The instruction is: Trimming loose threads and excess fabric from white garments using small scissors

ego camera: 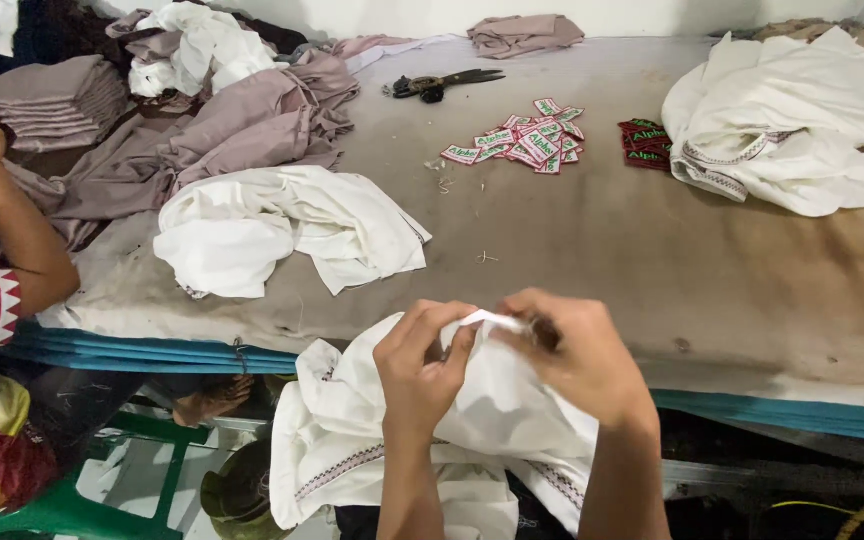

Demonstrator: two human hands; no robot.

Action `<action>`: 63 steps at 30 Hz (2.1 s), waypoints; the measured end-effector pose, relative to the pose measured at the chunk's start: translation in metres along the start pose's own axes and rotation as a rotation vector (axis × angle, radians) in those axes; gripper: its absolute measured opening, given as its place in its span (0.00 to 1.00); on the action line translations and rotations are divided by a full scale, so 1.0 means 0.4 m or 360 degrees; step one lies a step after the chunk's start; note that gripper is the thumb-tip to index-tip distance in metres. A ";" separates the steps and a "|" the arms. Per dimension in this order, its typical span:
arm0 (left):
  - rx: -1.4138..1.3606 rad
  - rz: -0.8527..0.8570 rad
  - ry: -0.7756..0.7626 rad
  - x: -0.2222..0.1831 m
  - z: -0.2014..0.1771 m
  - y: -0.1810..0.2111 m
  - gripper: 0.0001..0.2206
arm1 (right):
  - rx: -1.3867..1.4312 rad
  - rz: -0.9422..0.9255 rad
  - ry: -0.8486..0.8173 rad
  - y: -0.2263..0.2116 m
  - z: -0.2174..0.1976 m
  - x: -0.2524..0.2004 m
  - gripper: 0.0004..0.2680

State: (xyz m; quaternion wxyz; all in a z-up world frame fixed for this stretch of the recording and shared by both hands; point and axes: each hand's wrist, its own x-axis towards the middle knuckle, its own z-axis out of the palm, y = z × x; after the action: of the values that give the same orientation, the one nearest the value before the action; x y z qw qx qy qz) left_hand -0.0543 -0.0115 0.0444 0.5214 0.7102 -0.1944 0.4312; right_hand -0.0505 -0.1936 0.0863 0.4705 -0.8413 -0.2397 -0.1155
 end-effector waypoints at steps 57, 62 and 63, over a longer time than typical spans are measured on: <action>-0.0453 -0.0456 -0.0998 0.041 -0.109 0.033 0.27 | 0.0547 -0.0108 0.0713 -0.002 0.007 -0.019 0.03; 0.0209 -0.0515 -0.0856 0.018 -0.134 0.077 0.20 | 0.0537 0.0106 0.1009 -0.068 0.005 -0.023 0.03; 0.0191 -0.0505 -0.0943 0.011 -0.138 0.083 0.14 | 0.0529 0.0154 0.1072 -0.071 0.006 -0.021 0.03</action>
State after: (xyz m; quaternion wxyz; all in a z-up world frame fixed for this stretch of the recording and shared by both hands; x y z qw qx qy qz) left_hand -0.0986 0.0267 0.0714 0.4603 0.8554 -0.1987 0.1304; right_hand -0.0725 -0.1815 0.1025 0.6579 -0.6788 -0.0470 -0.3228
